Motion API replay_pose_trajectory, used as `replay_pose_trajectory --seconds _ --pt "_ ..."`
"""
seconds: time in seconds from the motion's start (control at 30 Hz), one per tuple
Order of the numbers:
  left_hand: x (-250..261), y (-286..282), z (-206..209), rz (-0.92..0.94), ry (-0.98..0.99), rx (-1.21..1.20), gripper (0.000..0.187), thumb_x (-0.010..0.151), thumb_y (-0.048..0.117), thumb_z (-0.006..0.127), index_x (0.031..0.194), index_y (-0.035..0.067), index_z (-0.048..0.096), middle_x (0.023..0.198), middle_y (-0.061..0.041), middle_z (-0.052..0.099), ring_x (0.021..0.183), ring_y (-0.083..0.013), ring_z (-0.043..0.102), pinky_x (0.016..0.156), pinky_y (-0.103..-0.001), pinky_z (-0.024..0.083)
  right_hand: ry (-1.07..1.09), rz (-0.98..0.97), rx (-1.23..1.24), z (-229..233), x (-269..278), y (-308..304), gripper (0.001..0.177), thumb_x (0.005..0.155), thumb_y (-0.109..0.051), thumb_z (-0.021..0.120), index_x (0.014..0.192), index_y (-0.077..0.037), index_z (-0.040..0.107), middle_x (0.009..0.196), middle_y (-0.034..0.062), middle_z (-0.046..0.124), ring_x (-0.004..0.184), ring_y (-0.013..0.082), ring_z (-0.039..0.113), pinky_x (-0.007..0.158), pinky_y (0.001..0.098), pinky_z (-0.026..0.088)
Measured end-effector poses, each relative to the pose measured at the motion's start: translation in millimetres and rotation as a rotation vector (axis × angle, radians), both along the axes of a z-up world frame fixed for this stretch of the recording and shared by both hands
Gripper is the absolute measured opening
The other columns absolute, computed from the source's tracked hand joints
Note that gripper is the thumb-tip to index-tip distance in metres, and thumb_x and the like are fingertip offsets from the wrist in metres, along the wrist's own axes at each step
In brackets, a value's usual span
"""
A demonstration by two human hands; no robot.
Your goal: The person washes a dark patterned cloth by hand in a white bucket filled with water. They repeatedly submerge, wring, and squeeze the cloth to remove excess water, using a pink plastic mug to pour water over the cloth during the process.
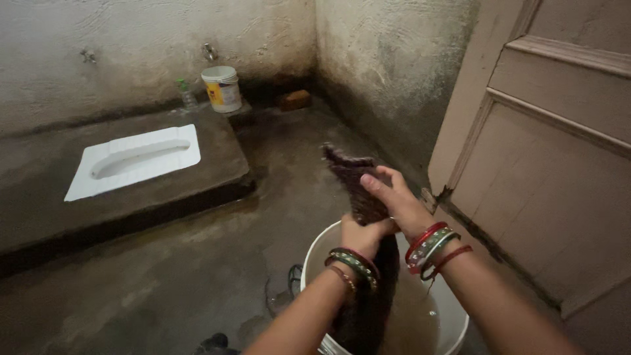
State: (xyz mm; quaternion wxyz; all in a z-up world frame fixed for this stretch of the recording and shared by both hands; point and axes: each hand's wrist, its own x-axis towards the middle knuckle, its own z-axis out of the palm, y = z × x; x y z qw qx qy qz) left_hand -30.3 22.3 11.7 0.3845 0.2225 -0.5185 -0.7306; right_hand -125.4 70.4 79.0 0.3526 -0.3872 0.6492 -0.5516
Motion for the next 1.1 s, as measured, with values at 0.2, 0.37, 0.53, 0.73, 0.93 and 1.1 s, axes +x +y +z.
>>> replay_pose_trajectory --seconds 0.2,0.37,0.53,0.73,0.93,1.1 --pt "19 -13 35 0.167 -0.161 0.218 0.049 0.073 0.018 0.087 0.116 0.009 0.063 0.100 -0.009 0.070 0.084 -0.0226 0.070 0.077 -0.038 0.058 0.010 0.289 0.003 -13 -3 12 0.119 0.070 -0.088 0.049 0.159 -0.013 0.023 0.165 0.0126 0.032 0.154 0.0270 0.029 0.122 0.0455 0.024" --pt "18 -10 50 0.015 0.207 0.047 0.069 0.072 0.033 0.088 0.120 -0.011 0.063 0.114 -0.022 0.072 0.098 -0.0311 0.073 0.087 -0.043 0.061 0.162 0.370 0.049 -8 -17 10 0.103 0.074 -0.074 0.059 0.153 -0.010 0.040 0.155 0.0139 0.049 0.145 0.0263 0.044 0.119 0.0421 0.033" --pt "17 -1 70 0.043 0.033 0.081 0.088 0.066 0.046 0.085 0.138 0.011 0.050 0.133 -0.014 0.057 0.116 -0.0292 0.064 0.094 -0.048 0.058 0.091 0.387 -0.039 3 -18 20 0.087 0.073 -0.046 0.081 0.144 -0.008 0.049 0.145 0.0115 0.060 0.135 0.0239 0.055 0.115 0.0398 0.040" --pt "30 -3 69 -0.248 0.256 0.239 0.096 0.070 0.059 0.079 0.147 0.017 0.041 0.130 -0.009 0.058 0.122 -0.0269 0.057 0.101 -0.047 0.049 -0.031 0.278 -0.101 17 -6 25 0.067 0.075 -0.030 0.082 0.135 -0.011 0.059 0.128 0.0056 0.069 0.121 0.0203 0.062 0.106 0.0389 0.047" --pt "35 -6 52 -0.376 0.113 -0.050 0.095 0.076 0.039 0.086 0.153 0.009 0.038 0.140 -0.009 0.056 0.131 -0.0248 0.053 0.111 -0.043 0.043 -0.026 0.110 -0.157 29 -7 29 0.049 0.080 -0.024 0.079 0.123 -0.007 0.063 0.110 0.0065 0.072 0.103 0.0203 0.068 0.093 0.0374 0.054" --pt "43 6 54 -0.393 -0.129 -0.284 0.112 0.061 0.016 0.092 0.155 0.011 0.031 0.140 -0.013 0.061 0.129 -0.0266 0.059 0.110 -0.043 0.048 -0.040 0.037 -0.294 34 2 32 0.047 0.080 -0.020 0.082 0.120 -0.004 0.064 0.106 0.0042 0.071 0.097 0.0164 0.068 0.086 0.0343 0.056"
